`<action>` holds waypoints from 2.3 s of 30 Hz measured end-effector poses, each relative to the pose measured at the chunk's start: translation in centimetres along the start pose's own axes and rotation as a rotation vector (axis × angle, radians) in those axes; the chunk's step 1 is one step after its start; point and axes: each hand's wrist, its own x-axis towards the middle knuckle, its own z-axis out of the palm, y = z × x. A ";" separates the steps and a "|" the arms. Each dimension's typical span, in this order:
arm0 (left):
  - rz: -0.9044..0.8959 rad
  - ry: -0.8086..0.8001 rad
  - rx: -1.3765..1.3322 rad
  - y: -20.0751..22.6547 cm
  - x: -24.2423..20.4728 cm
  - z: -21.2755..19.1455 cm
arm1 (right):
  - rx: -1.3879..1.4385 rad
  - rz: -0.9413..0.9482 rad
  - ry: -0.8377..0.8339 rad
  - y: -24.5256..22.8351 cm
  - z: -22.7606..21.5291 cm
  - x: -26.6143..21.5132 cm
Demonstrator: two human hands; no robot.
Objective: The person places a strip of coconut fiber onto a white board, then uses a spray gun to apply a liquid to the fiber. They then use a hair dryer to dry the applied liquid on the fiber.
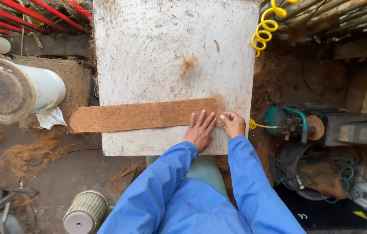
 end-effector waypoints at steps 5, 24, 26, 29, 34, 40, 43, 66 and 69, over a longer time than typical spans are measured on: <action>-0.113 -0.016 0.057 1.6 0.1 0.7 | -0.107 -0.078 -0.030 -0.2 -1.1 2.7; -0.373 0.110 -0.130 6.1 1.3 3.6 | -0.683 -0.667 -0.272 -9.2 -1.8 5.3; -0.358 0.185 -0.164 5.5 1.8 3.3 | -0.658 -0.661 -0.273 -10.2 -1.5 5.0; -0.374 0.376 -0.176 4.1 3.2 3.7 | -0.594 -0.653 -0.326 -11.0 -1.6 4.2; -0.477 0.500 -0.272 0.7 4.3 0.1 | -0.846 -0.667 -0.402 -8.2 -0.9 8.3; -0.430 0.395 -0.241 -1.8 7.4 -0.2 | -0.721 -0.603 -0.425 -8.0 -0.8 8.5; -0.416 0.372 -0.213 -4.1 10.8 3.1 | -0.634 -0.456 -0.494 -9.4 -1.0 7.0; -0.204 0.338 -0.992 -5.2 -2.4 -22.2 | 0.160 -0.409 -0.487 -21.0 -2.0 -8.1; -0.100 0.368 -1.029 -5.1 -5.4 -26.3 | 0.103 -0.520 -0.472 -25.7 -2.4 -10.7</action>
